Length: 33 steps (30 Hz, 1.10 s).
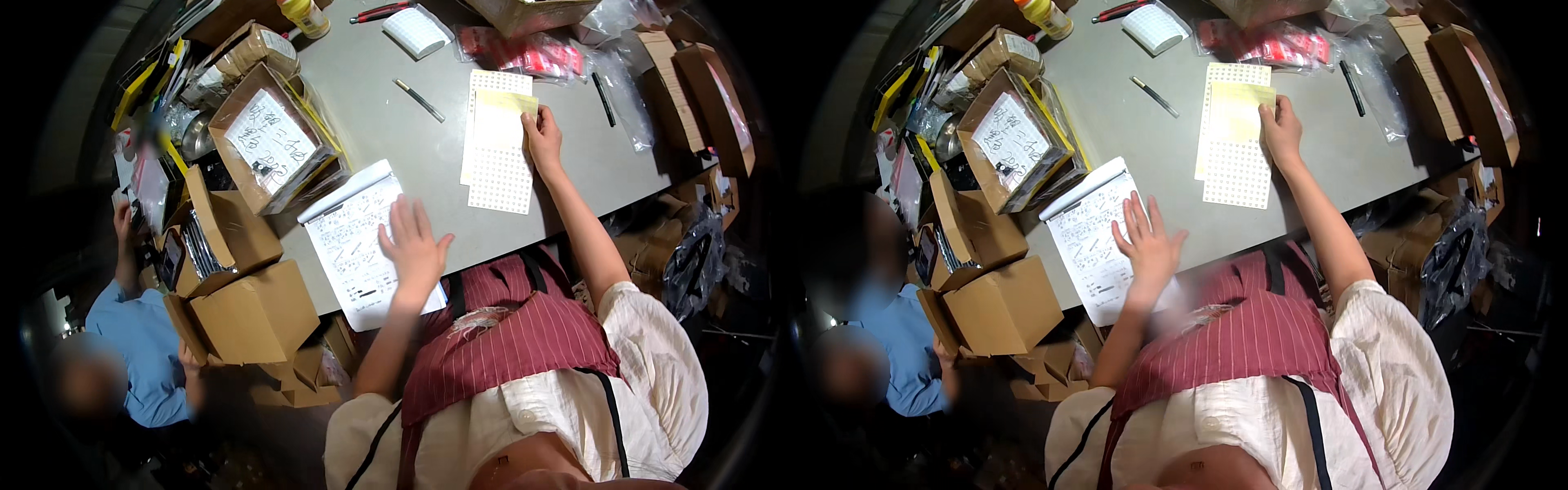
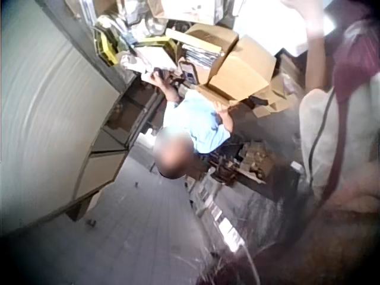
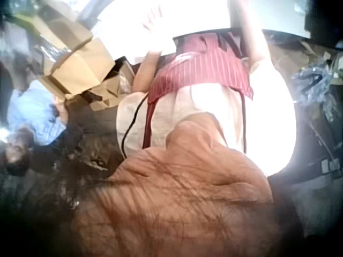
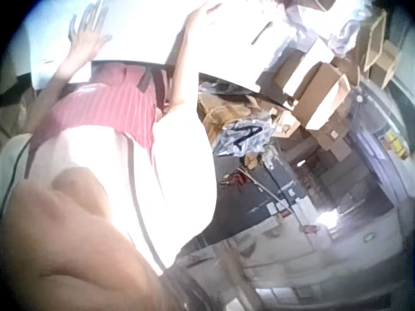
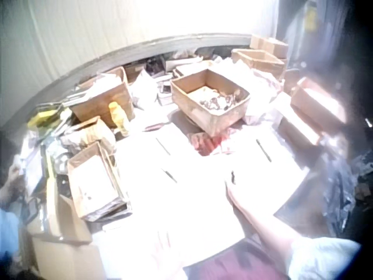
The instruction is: The person retrieves stacks of yellow and white papers from a filing cabinet and places them into a red plastic bin. They then move to a table, where they continue to sort and arrange the papers into neat piles.
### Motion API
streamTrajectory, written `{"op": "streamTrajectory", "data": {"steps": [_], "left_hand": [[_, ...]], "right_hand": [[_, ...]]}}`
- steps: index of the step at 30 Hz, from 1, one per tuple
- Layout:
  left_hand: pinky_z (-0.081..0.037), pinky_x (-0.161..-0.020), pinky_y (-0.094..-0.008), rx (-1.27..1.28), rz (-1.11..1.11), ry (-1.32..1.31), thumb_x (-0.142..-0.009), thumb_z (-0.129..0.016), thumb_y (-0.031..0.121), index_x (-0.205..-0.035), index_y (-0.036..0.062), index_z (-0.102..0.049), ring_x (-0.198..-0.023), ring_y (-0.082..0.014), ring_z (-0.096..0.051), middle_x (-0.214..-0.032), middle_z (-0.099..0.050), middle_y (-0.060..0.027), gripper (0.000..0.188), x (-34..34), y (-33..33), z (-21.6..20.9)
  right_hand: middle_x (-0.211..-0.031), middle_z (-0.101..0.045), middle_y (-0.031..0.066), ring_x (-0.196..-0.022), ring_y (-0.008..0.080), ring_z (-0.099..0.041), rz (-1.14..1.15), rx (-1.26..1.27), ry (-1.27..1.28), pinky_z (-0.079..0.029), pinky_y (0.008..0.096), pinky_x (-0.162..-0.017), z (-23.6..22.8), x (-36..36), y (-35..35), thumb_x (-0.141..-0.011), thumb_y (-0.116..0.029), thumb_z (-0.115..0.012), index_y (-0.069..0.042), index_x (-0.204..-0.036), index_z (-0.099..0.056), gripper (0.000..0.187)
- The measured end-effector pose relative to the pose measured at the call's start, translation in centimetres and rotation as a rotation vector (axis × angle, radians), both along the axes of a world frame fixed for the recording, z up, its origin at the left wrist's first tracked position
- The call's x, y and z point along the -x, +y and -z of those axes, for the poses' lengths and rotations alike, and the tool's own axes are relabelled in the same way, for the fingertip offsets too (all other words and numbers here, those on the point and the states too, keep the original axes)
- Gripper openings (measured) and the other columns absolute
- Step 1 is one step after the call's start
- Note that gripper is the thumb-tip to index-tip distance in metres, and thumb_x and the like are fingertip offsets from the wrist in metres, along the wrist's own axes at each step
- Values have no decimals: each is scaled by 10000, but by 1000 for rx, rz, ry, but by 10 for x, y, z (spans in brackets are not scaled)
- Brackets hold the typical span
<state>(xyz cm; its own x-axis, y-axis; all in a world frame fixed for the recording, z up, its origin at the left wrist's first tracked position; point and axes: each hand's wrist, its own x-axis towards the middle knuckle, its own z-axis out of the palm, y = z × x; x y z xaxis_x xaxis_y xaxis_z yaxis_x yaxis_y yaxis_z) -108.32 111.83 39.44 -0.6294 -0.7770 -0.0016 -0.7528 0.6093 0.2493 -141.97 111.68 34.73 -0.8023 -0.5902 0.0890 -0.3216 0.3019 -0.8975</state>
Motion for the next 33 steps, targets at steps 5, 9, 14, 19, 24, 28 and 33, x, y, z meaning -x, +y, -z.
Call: {"op": "streamTrajectory", "data": {"steps": [5,9,14,19,24,28,33], "left_hand": [[-177,-1101,-658,128,-109,-191,-931,-567,499,-1495,19,-399,-1471,-353,-262,-1587,-289,-228,759,38,40,13],[-140,-1098,-680,105,-160,-231,-926,-558,532,-1502,15,-384,-1479,-349,-253,-1596,-312,-169,794,43,59,16],[-106,-1095,-695,-50,-170,-257,-884,-571,611,-1522,6,-337,-1492,-342,-231,-1607,-304,-133,909,51,99,11],[-117,-1101,-692,-120,-142,-297,-890,-588,575,-1491,6,-381,-1504,-291,-222,-1598,-322,-110,854,47,168,2],[-184,-1102,-638,-298,-190,-277,-922,-602,441,-1385,9,-515,-1446,-274,-315,-1516,-428,-109,639,3,231,59],[-415,-1043,-471,-624,-495,317,-952,-575,260,-1343,-12,-542,-1248,-333,-569,-1370,-586,-137,477,-57,253,110],[-435,-1042,-408,-1009,-1065,1977,-919,-578,66,-1402,-12,-467,-1223,-272,-559,-1365,-563,-158,501,-67,181,49]], "right_hand": [[-665,-557,93,-576,213,-532,-42,-62,92,-420,380,-576,11,16,-15,-952,-337,-607,-38,-1116,-602,340],[-679,-581,72,-562,168,-511,-194,-62,7,-414,343,-553,8,21,-6,-953,-326,-621,-38,-1126,-600,336],[-768,-641,40,-641,71,-493,-427,134,-257,-426,262,-599,9,35,3,-952,-238,-652,-13,-1119,-597,286],[-843,-660,23,-719,62,-552,-643,124,-386,-460,228,-664,23,58,9,-964,-184,-646,11,-1132,-582,265],[-884,-655,13,-774,40,-571,-484,303,-802,-444,198,-685,8,68,8,-972,-103,-630,14,-1146,-578,216],[-812,-573,-37,-688,47,-478,-370,293,-735,-376,205,-624,5,69,7,-943,-121,-660,10,-1099,-603,211],[-756,-521,-46,-665,47,-428,-258,309,-762,-353,219,-605,6,60,0,-923,-101,-666,-7,-981,-607,125]]}}
